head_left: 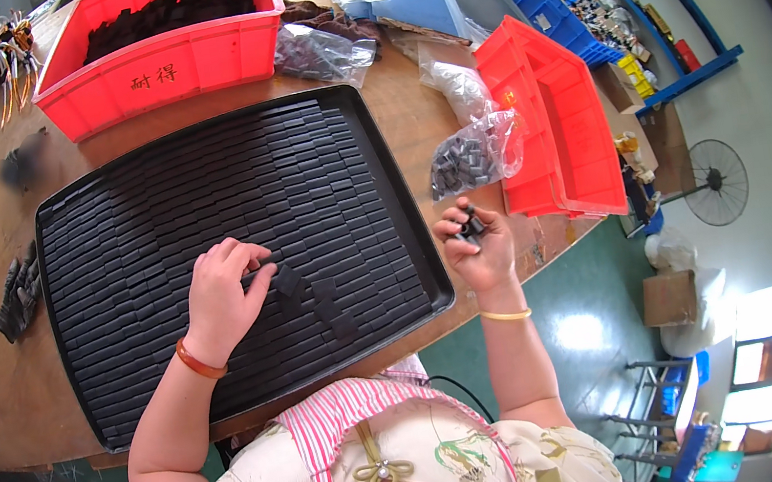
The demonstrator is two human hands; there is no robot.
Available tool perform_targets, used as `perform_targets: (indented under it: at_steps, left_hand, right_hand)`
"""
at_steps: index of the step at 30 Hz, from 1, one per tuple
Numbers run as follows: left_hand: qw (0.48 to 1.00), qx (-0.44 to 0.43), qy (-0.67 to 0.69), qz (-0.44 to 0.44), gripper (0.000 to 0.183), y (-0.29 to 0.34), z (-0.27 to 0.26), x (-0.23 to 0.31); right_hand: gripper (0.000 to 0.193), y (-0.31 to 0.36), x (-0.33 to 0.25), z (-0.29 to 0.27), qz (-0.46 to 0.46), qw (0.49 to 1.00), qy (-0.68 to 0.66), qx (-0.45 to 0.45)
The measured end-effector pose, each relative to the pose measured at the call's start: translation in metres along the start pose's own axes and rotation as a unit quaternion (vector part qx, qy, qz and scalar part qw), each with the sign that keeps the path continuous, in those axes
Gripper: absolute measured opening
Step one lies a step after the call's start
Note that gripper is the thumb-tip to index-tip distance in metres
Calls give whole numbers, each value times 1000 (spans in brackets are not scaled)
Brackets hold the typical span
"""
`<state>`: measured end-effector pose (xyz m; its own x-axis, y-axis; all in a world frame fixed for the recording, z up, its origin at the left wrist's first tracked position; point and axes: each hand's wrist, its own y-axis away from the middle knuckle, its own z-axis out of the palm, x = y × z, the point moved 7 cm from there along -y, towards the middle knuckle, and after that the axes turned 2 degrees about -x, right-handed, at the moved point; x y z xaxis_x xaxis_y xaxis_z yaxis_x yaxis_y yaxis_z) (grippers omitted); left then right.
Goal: The person assembles small plastic components by hand on a sorting tray.
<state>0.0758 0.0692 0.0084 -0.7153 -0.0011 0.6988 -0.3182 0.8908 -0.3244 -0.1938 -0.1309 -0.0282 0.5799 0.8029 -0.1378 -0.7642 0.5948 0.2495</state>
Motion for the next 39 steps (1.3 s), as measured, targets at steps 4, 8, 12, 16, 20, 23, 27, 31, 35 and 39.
perform_targets:
  at_steps: [4, 8, 12, 16, 20, 23, 27, 31, 35, 39]
  left_hand:
    - [994, -43, -96, 2, 22, 8, 13, 11]
    - [993, -39, -113, 16, 25, 11, 23, 10]
    - [998, -20, -56, 22, 21, 8, 20, 9]
    - [976, -31, 177, -122, 18, 0, 14, 15]
    - [960, -87, 231, -132, 20, -8, 24, 27]
    - [953, -105, 261, -108, 21, -11, 33, 38]
    - [934, -106, 312, -139, 17, -7, 52, 38]
    - [930, -79, 325, -150, 17, -1, 59, 38]
    - [967, -40, 240, -73, 21, -2, 52, 44]
    - [997, -23, 35, 66, 29, -1, 40, 66]
  right_hand:
    - [21, -3, 18, -11, 38, 998, 23, -37]
    - [28, -1, 31, -12, 49, 999, 2, -10]
    - [32, 6, 34, -18, 49, 999, 21, -3]
    - [37, 9, 44, -15, 74, 993, 96, -4]
    - [31, 9, 60, -2, 79, 972, 221, 18]
    - [22, 7, 77, -3, 70, 949, 306, 4]
    - [18, 8, 98, -1, 113, 898, 425, 12]
    - [18, 7, 116, 14, 104, 896, 431, 15]
    - [25, 1, 119, 16, 57, 841, 537, 24]
    - [24, -1, 119, 16, 17, 823, 566, 29]
